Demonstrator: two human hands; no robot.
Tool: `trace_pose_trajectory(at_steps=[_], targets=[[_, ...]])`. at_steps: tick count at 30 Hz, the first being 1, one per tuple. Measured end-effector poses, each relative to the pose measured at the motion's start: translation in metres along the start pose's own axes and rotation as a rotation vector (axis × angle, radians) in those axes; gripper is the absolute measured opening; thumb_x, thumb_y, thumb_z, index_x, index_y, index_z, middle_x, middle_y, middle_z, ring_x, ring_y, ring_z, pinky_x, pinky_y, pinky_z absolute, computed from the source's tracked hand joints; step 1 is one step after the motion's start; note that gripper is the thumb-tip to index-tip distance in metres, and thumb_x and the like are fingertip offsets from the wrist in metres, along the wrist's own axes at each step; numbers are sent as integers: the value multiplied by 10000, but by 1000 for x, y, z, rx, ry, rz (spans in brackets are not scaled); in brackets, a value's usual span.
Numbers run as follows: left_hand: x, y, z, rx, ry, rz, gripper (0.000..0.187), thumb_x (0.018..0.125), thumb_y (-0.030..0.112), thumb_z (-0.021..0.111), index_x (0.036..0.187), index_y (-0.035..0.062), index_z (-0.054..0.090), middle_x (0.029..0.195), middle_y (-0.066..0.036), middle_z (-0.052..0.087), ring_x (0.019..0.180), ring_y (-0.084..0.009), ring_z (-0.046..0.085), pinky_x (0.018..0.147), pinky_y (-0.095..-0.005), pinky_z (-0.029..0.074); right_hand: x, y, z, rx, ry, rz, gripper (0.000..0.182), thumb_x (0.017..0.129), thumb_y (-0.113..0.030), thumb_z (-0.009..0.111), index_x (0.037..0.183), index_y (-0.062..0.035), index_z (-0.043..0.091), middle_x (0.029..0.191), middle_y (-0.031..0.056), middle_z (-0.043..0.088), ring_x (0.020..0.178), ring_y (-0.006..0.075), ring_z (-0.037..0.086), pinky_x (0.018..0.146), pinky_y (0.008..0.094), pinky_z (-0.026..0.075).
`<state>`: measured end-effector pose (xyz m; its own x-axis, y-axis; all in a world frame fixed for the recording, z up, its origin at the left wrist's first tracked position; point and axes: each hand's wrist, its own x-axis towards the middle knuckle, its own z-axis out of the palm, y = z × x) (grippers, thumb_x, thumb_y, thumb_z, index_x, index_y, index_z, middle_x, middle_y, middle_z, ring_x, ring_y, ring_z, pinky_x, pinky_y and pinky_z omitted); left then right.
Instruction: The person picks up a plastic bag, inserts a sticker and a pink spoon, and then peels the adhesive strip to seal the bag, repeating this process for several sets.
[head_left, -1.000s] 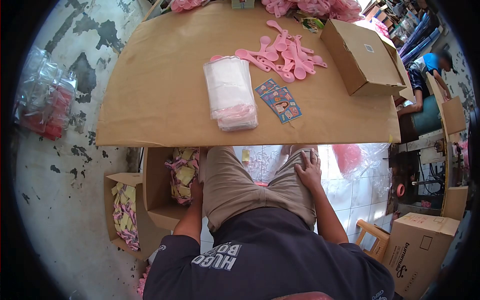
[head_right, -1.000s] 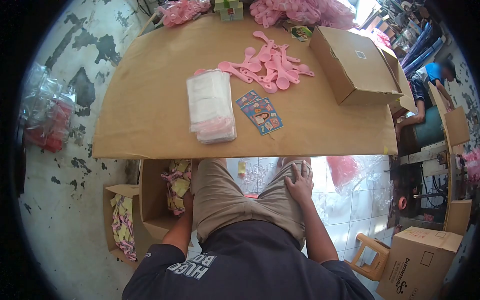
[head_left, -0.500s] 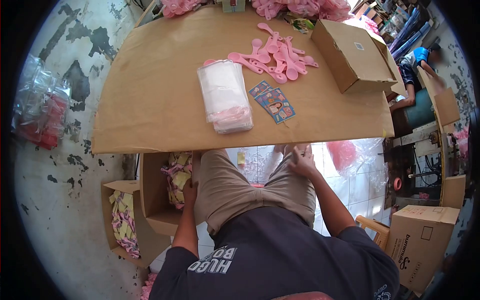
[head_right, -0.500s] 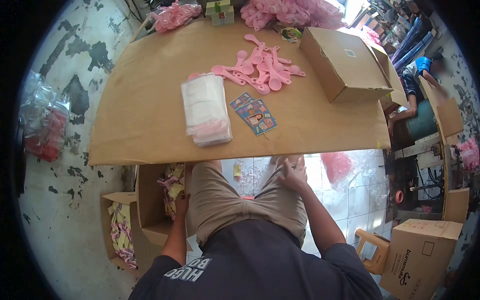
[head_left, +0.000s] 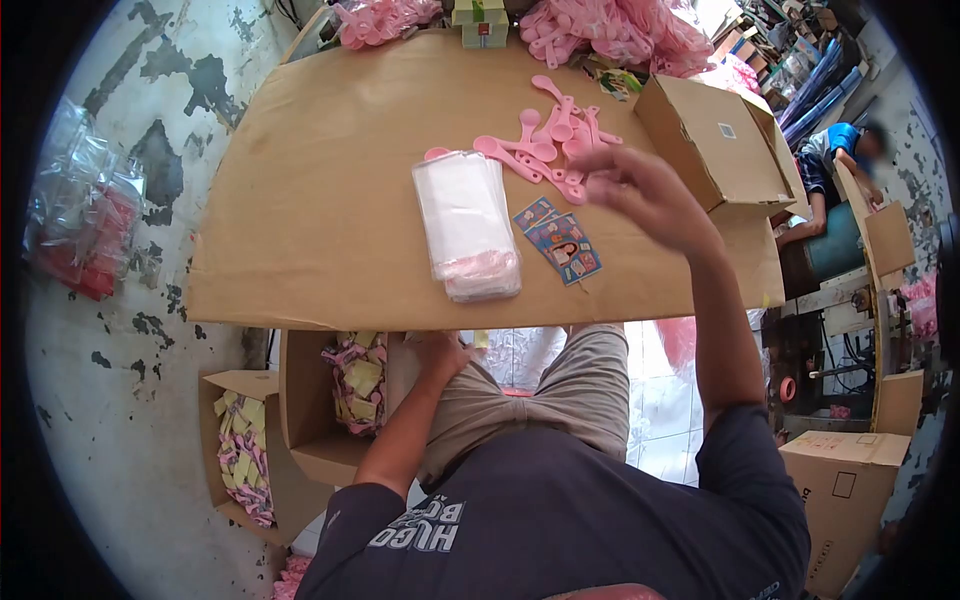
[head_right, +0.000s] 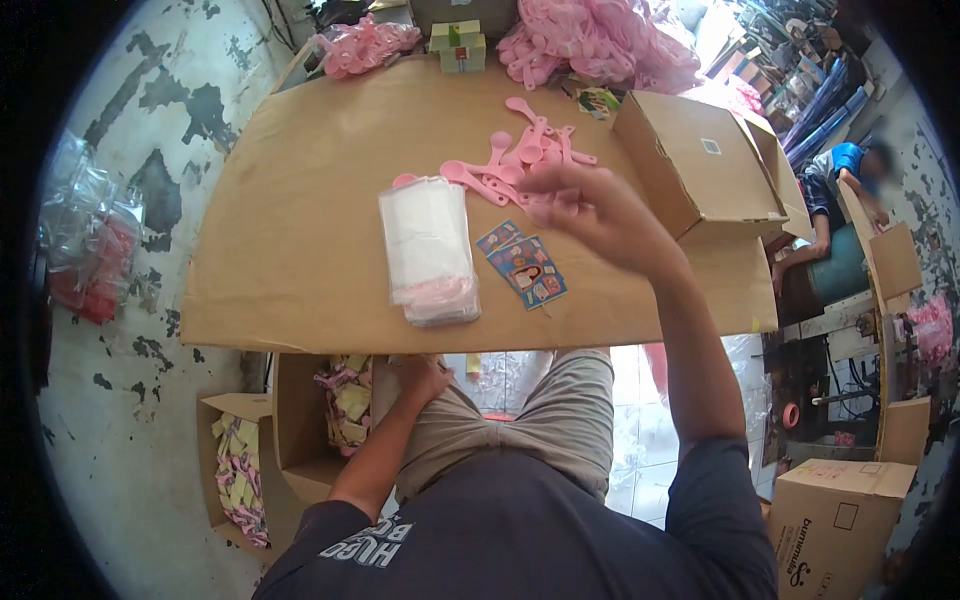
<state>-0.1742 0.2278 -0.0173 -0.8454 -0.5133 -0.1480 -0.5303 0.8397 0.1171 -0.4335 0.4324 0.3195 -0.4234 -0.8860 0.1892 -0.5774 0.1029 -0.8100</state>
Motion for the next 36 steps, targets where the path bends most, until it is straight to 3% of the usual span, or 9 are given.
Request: trace_pose_trajectory(at_steps=[3, 7, 10, 15, 22, 26, 28, 32, 36], targets=[[51, -28, 36, -236, 25, 91, 582, 867, 534, 677, 1210, 66, 713, 1281, -196, 666, 1218, -381, 606, 1014, -506, 471, 67, 34, -24, -412, 171, -48, 557, 979, -438, 669, 1396, -77, 590, 1350, 159, 638, 1279, 278, 595, 1109, 399, 431], [83, -37, 52, -295, 96, 110, 578, 863, 528, 683, 1209, 66, 712, 1275, -195, 668, 1213, -382, 608, 1013, -506, 472, 140, 112, -40, -636, 146, -134, 721, 917, -579, 671, 1434, -89, 563, 1489, 212, 508, 1360, 376, 506, 1144, 451, 390], [85, -37, 51, -285, 118, 96, 575, 861, 524, 687, 1209, 67, 711, 1271, -195, 669, 1209, -382, 609, 1011, -505, 473, 167, 129, -35, -676, -104, 28, 737, 919, -573, 674, 1504, -163, 498, 1592, 200, 390, 1475, 380, 354, 1208, 477, 295], [81, -40, 51, -288, 123, 85, 570, 856, 517, 694, 1207, 68, 710, 1263, -194, 670, 1202, -382, 611, 1009, -504, 474, 164, 108, -4, -807, -376, -158, 762, 850, -544, 740, 1494, -203, 520, 1611, 240, 326, 1506, 398, 292, 1226, 499, 264], [76, -40, 51, -291, 117, 97, 564, 849, 507, 704, 1206, 69, 708, 1252, -193, 672, 1193, -383, 614, 1006, -503, 476, 148, 99, 19, -512, -234, -151, 418, 911, -371, 722, 1262, -150, 673, 1531, 198, 442, 1401, 376, 448, 1148, 481, 373], [77, -39, 51, -306, 120, 95, 561, 846, 501, 710, 1205, 70, 707, 1246, -193, 674, 1188, -383, 616, 1005, -502, 477, 141, 113, 5, -525, -138, -159, 298, 925, -379, 680, 1112, -149, 712, 1410, 171, 565, 1310, 363, 530, 1092, 490, 424], [78, -38, 51, -308, 123, 95, 559, 844, 498, 712, 1204, 71, 707, 1243, -193, 674, 1185, -384, 616, 1004, -502, 477, 145, 109, -6, -768, -89, -164, 220, 941, -307, 666, 1032, -113, 715, 1316, 156, 622, 1233, 360, 578, 1054, 465, 445], [78, -38, 50, -310, 124, 98, 556, 840, 492, 718, 1203, 72, 706, 1237, -192, 676, 1180, -384, 618, 1002, -501, 478, 170, 90, 13, -721, -22, -232, 231, 903, -228, 713, 1090, -93, 700, 1306, 135, 643, 1236, 328, 577, 1003, 438, 472], [76, -40, 51, -309, 119, 98, 553, 837, 487, 724, 1202, 72, 705, 1231, -192, 677, 1175, -384, 620, 1000, -501, 479, 203, 60, 60, -460, -184, -335, 208, 903, -216, 719, 1062, -83, 710, 1225, 116, 658, 1169, 303, 591, 974, 423, 481]])
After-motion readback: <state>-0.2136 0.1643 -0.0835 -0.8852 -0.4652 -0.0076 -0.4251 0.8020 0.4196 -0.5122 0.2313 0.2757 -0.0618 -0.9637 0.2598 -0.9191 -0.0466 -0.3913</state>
